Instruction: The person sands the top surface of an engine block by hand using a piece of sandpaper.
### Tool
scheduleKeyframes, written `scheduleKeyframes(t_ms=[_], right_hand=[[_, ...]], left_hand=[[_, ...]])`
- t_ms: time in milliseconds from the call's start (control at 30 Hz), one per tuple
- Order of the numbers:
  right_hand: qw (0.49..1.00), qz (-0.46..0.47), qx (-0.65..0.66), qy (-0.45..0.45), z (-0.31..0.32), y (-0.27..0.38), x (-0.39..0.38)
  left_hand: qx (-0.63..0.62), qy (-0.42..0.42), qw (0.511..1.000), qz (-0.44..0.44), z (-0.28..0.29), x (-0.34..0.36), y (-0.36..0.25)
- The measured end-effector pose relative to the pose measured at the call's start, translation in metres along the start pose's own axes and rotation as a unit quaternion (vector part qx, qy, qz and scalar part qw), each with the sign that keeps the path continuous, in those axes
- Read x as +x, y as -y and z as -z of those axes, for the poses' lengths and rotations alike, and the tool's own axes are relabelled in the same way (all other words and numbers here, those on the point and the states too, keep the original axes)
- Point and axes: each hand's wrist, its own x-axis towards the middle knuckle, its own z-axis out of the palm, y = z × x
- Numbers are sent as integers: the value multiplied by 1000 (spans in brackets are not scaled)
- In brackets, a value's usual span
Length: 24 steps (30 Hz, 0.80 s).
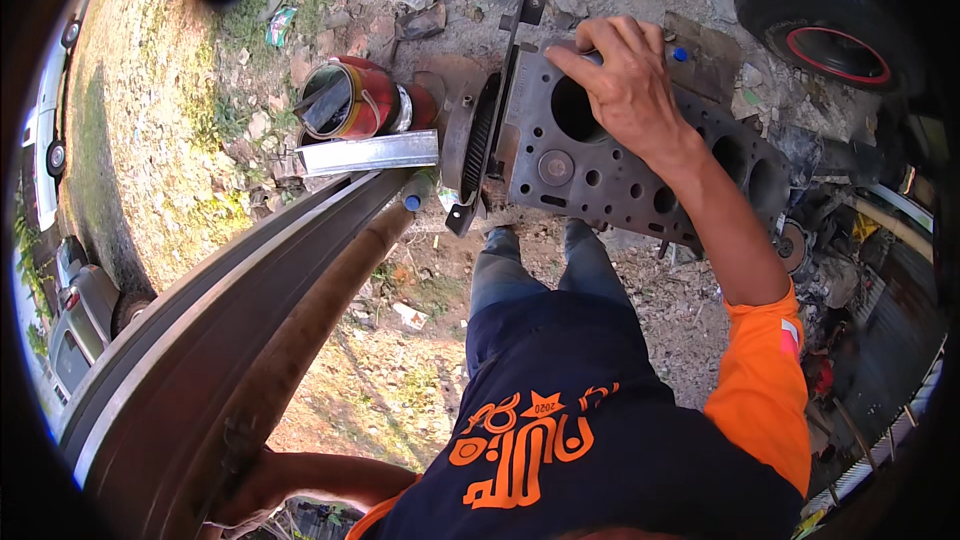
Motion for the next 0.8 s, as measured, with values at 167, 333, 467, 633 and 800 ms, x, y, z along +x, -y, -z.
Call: scheduleKeyframes(t_ms=[167, 333, 467, 633, 800], right_hand=[[998, 43, 47, -5, -4, 16, -8], [993, 91, 78, 2, -9, 34, -12], [1000, -13, -22, 1, -11, -11, 5], [996, 75, 47, 3, -5, 23, -9], [996, 81, 36, -7, -12, 25, -18]], left_hand=[[67, -3, 996, -62, -5, -6, -5], [60, 20, 997, -48, -4, -13, -15], [41, 56, 997, -39, -16, -18, -27], [80, 30, 994, 70, -46, -44, -69], [79, -10, 996, 43, -41, -37, -58]])
